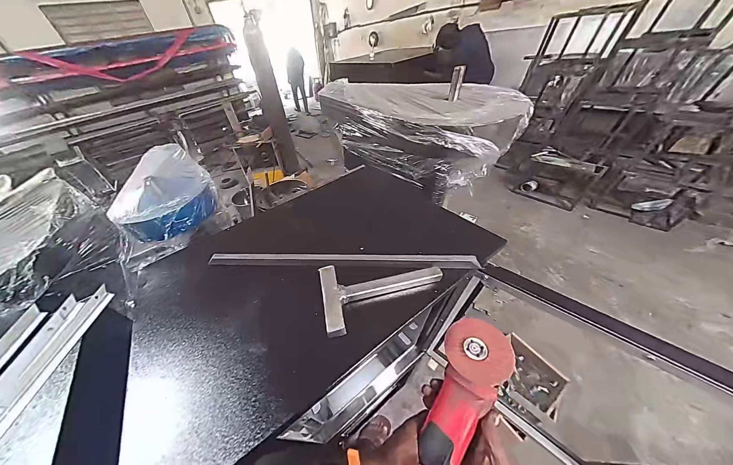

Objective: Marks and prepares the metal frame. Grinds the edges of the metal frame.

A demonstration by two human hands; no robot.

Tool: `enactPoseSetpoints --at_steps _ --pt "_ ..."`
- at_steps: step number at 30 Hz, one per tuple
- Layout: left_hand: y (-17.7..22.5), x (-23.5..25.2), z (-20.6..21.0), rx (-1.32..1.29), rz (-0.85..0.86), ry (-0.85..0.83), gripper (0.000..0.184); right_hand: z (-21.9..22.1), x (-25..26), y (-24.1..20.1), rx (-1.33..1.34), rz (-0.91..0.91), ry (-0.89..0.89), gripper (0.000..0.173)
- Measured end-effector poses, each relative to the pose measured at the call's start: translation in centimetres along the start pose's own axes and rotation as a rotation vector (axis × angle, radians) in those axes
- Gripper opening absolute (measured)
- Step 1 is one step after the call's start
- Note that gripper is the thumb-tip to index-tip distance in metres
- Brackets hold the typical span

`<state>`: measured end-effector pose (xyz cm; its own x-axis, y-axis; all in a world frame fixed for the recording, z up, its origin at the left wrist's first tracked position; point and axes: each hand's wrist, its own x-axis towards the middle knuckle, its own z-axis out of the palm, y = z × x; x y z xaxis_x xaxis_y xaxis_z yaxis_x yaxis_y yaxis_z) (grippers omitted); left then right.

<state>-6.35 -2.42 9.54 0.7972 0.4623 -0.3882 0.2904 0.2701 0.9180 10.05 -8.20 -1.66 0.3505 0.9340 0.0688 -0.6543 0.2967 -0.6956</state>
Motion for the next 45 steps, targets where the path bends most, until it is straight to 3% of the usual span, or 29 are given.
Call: enactPoseSetpoints --at_steps 3,7,12,16,20,37,43,45 --pt "-8.5 3.7 -0.1 -0.132 0.294 0.016 0.068 0.9 0.5 0.5 0.063 0.01 0.093 0.061" --pt "-10.0 3.0 -0.3 -0.201 0.189 -0.067 0.073 0.8 0.8 1.2 0.253 0.061 0.022 0.07" --pt "-10.9 3.6 -0.8 -0.37 0.309 -0.151 0.068 1.1 0.8 1.4 0.191 0.049 0.011 0.071" --pt "-10.3 3.5 0.0 -0.315 0.281 -0.062 0.07 2.5 1.0 1.1 0.016 0.064 0.159 0.068" --pt "-8.8 3.5 0.3 -0.297 0.179 0.014 0.078 2.6 2.0 1.0 0.029 0.089 0.193 0.07" --pt "-7.3 5.4 -0.5 -0.282 0.152 -0.006 0.064 3.3 4.4 -0.5 -0.001 0.012 0.29 0.061" --pt "-7.2 5.9 -1.4 -0.218 0.148 0.007 0.075 2.6 5.0 -0.1 0.063 0.034 0.163 0.073" --pt "-6.7 5.7 -1.7 -0.258 0.152 0.015 0.079 3.4 5.4 -0.8 -0.002 0.068 0.206 0.076"
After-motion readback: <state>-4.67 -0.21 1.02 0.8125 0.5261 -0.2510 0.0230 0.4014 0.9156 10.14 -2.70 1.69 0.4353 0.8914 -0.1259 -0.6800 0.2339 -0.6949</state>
